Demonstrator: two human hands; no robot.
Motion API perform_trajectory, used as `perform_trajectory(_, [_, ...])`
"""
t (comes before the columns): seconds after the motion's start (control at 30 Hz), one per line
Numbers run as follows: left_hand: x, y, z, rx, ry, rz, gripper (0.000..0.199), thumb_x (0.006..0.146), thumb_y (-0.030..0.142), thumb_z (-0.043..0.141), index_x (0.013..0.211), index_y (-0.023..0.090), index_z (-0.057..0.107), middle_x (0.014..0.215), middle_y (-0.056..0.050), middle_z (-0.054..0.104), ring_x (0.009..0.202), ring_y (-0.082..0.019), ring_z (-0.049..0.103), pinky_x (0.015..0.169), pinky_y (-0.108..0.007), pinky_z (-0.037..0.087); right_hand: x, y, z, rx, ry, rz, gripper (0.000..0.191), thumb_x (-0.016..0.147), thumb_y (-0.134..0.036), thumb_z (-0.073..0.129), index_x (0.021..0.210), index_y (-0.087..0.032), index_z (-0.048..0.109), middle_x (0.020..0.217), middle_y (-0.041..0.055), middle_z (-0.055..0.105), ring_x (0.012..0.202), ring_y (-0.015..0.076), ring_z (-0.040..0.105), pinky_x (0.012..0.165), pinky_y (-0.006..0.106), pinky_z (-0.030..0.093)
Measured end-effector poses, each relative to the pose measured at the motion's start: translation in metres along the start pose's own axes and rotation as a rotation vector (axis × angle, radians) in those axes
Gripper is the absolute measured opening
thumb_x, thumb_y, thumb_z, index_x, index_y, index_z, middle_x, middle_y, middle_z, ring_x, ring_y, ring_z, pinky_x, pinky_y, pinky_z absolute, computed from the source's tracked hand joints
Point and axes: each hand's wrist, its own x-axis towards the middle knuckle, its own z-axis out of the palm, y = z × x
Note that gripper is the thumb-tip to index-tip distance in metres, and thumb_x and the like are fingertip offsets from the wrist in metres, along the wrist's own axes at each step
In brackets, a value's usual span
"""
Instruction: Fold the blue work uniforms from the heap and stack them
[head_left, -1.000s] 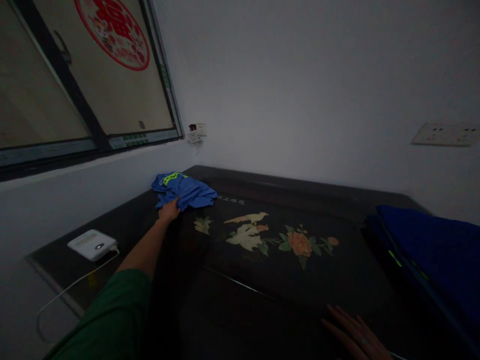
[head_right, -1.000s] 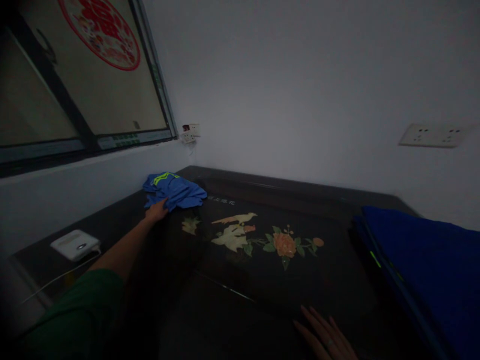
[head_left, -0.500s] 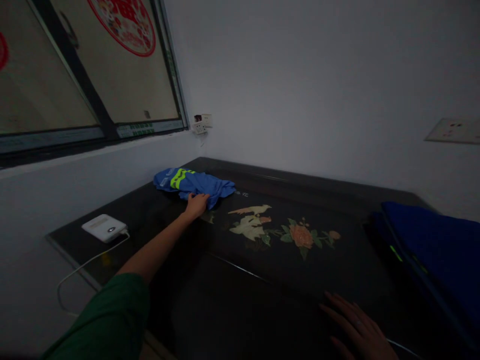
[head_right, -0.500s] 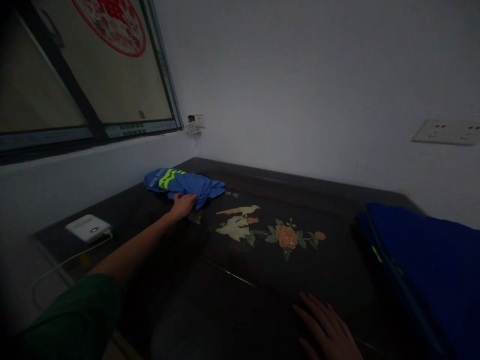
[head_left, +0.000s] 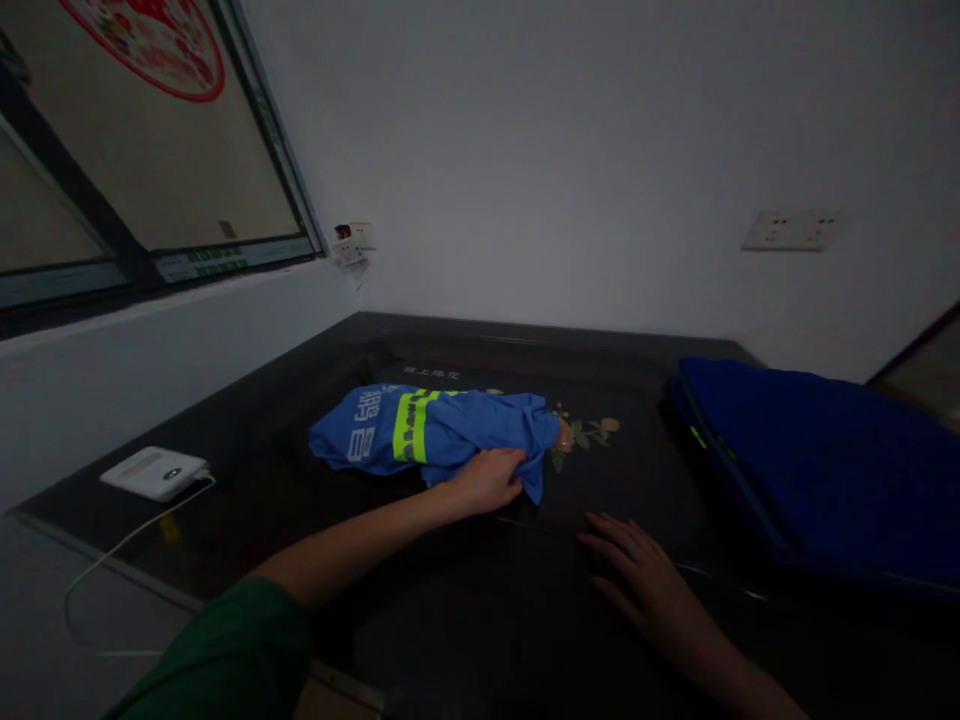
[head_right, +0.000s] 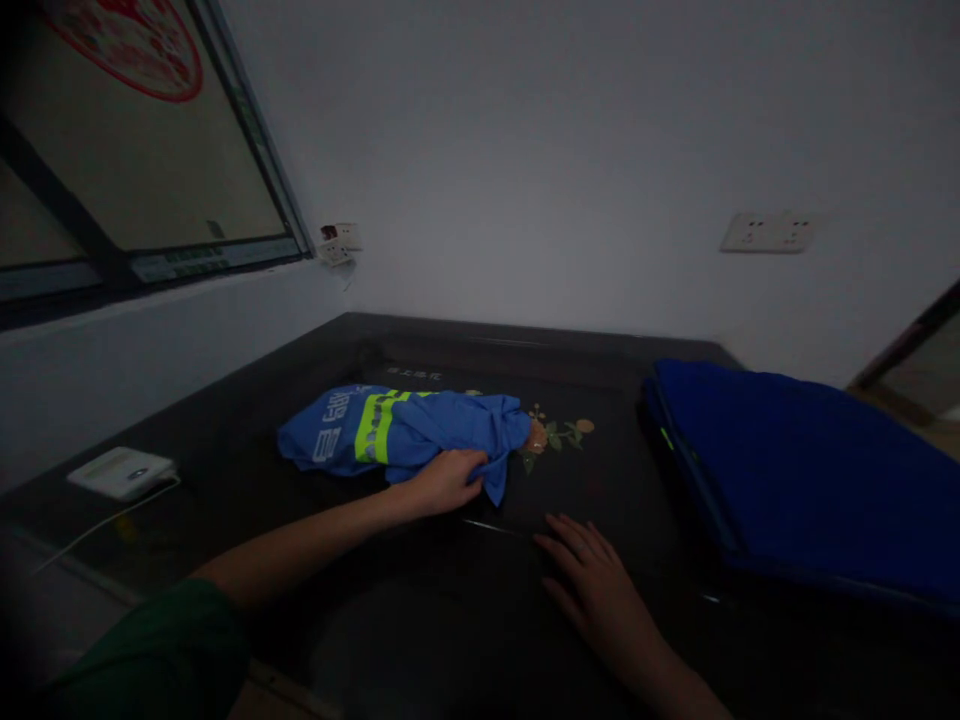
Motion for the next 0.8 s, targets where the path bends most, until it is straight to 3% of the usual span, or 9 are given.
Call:
perform_trajectory(0.13, [-0.012,0.061,0.017,-0.085,-0.225,0.068,0.022,0.082,0.020,0.059,0.103,0.022,0.066,0.097,-0.009,0.070,0.089,-0.025,0.067,0.081,-0.035,0.050,-0.001,-0.005,-0.002,0.111,0.040,0.032,0.044,0.087,-0.028,0.055,0.130,-0.025,0.056,0.141,0.0103,0.050,0.132,0.0287,0.044,0.110,0.058,0.031])
perform_trajectory(0.2, [-0.019,0.081,0.011,-0.218,-0.352,0.127,0.034,0.087,0.029,0.057,0.120,0.023,0.060,0.110,-0.009,0.069,0.096,-0.023,0.066,0.083,-0.032,0.051,-0.003,-0.004,-0.002,0.219,0.078,0.077,0.046,0.085,-0.029,0.057,0.131,-0.021,0.055,0.138,0.0126,0.053,0.130,0.0293,0.046,0.109,0.056,0.034])
perform_trajectory(0.27, [-0.025,0.089,-0.001,-0.274,-0.383,0.180,0.040,0.091,0.033,0.054,0.130,0.025,0.053,0.120,-0.008,0.065,0.102,-0.020,0.064,0.088,-0.031,0.050,-0.005,-0.001,-0.002,0.342,0.118,0.137,0.045,0.086,-0.033,0.056,0.129,-0.019,0.056,0.135,0.0137,0.056,0.128,0.0297,0.049,0.107,0.054,0.038])
perform_trajectory(0.4, [-0.034,0.074,-0.021,0.090,-0.182,0.233,0.046,0.088,0.034,0.060,0.132,0.024,0.050,0.131,-0.010,0.055,0.121,-0.025,0.050,0.102,-0.042,0.040,-0.006,0.012,-0.009,0.492,0.214,0.226,0.041,0.083,-0.036,0.059,0.119,-0.018,0.063,0.128,0.0136,0.061,0.122,0.0308,0.054,0.106,0.052,0.039])
perform_trajectory(0.5, [-0.036,0.057,-0.018,0.401,-0.137,0.223,0.060,0.082,0.036,0.067,0.135,0.021,0.045,0.133,-0.013,0.050,0.122,-0.030,0.046,0.099,-0.047,0.040,-0.002,0.026,-0.014,0.521,0.262,0.297,0.039,0.079,-0.033,0.062,0.114,-0.018,0.064,0.120,0.0128,0.065,0.114,0.0296,0.059,0.101,0.050,0.044])
perform_trajectory(0.6, [-0.032,0.048,-0.008,0.600,-0.079,0.196,0.054,0.084,0.032,0.065,0.134,0.020,0.046,0.127,-0.012,0.053,0.115,-0.031,0.049,0.092,-0.046,0.042,0.012,0.039,-0.016,0.523,0.247,0.318,0.032,0.079,-0.027,0.059,0.109,-0.019,0.066,0.111,0.0109,0.068,0.105,0.0265,0.062,0.095,0.045,0.047])
perform_trajectory(0.7, [-0.020,0.044,-0.006,0.692,-0.045,0.147,0.032,0.089,0.024,0.057,0.120,0.020,0.057,0.115,-0.011,0.060,0.107,-0.029,0.052,0.088,-0.044,0.042,0.033,0.044,-0.015,0.409,0.237,0.286,0.037,0.079,-0.020,0.056,0.115,-0.020,0.065,0.111,0.0112,0.065,0.103,0.0259,0.059,0.094,0.046,0.046])
perform_trajectory(0.8, [-0.011,0.035,-0.018,0.543,-0.045,0.168,0.018,0.093,0.021,0.048,0.103,0.018,0.062,0.105,-0.009,0.064,0.101,-0.025,0.055,0.088,-0.040,0.043,0.054,0.039,-0.013,0.198,0.272,0.251,0.040,0.079,-0.020,0.061,0.118,-0.022,0.065,0.116,0.0135,0.058,0.104,0.0273,0.052,0.093,0.046,0.044])
